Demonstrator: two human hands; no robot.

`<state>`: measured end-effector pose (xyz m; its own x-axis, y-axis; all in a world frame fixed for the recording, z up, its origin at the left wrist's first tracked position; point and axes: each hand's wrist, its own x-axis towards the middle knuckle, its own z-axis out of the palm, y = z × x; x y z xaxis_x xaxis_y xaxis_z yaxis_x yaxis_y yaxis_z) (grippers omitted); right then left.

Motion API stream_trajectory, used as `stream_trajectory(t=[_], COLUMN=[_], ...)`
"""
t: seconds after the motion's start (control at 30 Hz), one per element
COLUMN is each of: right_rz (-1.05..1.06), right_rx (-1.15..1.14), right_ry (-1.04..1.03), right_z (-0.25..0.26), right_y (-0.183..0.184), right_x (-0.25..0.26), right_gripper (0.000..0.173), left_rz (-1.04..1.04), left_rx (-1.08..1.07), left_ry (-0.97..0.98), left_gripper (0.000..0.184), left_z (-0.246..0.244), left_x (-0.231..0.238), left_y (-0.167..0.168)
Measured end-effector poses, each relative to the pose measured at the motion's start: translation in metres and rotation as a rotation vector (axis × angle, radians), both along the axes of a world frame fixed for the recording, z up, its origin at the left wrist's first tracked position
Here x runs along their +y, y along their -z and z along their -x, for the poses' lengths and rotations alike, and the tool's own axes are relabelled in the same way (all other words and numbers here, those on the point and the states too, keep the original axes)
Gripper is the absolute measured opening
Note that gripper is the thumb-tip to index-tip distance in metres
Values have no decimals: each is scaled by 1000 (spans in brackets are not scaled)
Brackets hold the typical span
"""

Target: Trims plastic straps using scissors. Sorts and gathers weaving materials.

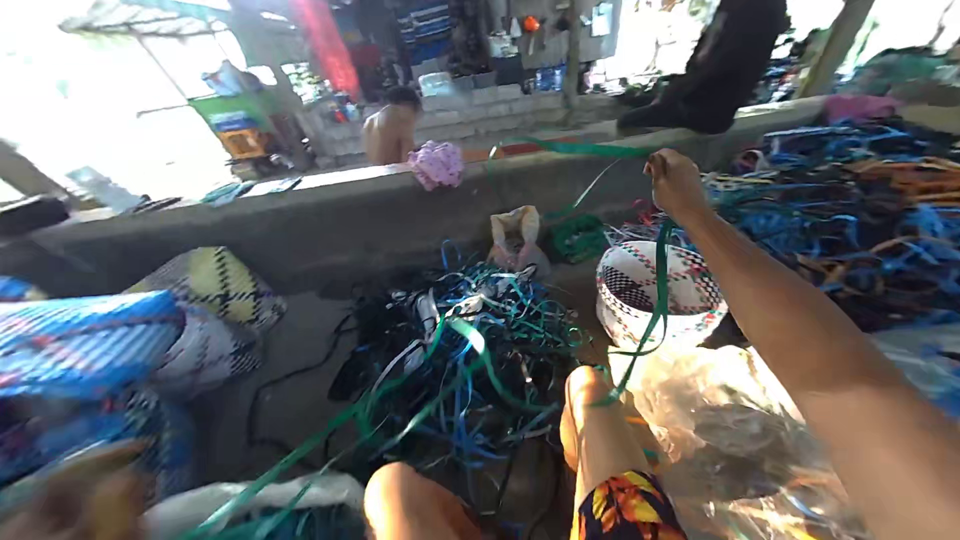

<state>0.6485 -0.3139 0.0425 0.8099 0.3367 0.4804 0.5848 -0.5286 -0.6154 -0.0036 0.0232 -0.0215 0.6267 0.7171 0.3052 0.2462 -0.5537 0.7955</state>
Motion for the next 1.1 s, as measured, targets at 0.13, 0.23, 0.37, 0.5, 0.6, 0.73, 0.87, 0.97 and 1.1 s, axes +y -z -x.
stream_trajectory(t=[0.13, 0.23, 0.37, 0.5, 0.6, 0.73, 0.87, 0.97, 1.1], right_rz=[53, 107, 200, 265, 321, 269, 167, 102, 12], right_rx=[-32, -81, -108, -138, -125, -223, -309, -363, -448], right_ry=[-144, -189, -203, -236, -265, -333, -380, -427, -478], right_z=[51, 76, 99, 120, 136, 150, 159, 169, 181], right_y=[1, 6, 16, 31, 41, 62, 76, 84, 95], right_x=[60, 85, 105, 119, 124, 122, 119, 115, 114], right_gripper=[42, 41, 40, 39, 39, 34, 30, 26, 22], left_rz=[25, 151, 334, 447, 500, 575, 661, 693, 703], left_rx=[59, 118, 52, 24, -25, -147, -174, -162, -104], left_ry=[-138, -14, 69, 29, -35, -108, -157, -152, -133], left_gripper=[40, 42, 50, 49, 47, 42, 35, 33, 35], left_z=[-131, -168, -187, -194, -196, -198, -199, -201, -205], left_x=[-60, -78, -100, -116, -114, -110, -104, -100, -98], left_y=[37, 76, 125, 137, 144, 143, 141, 143, 148])
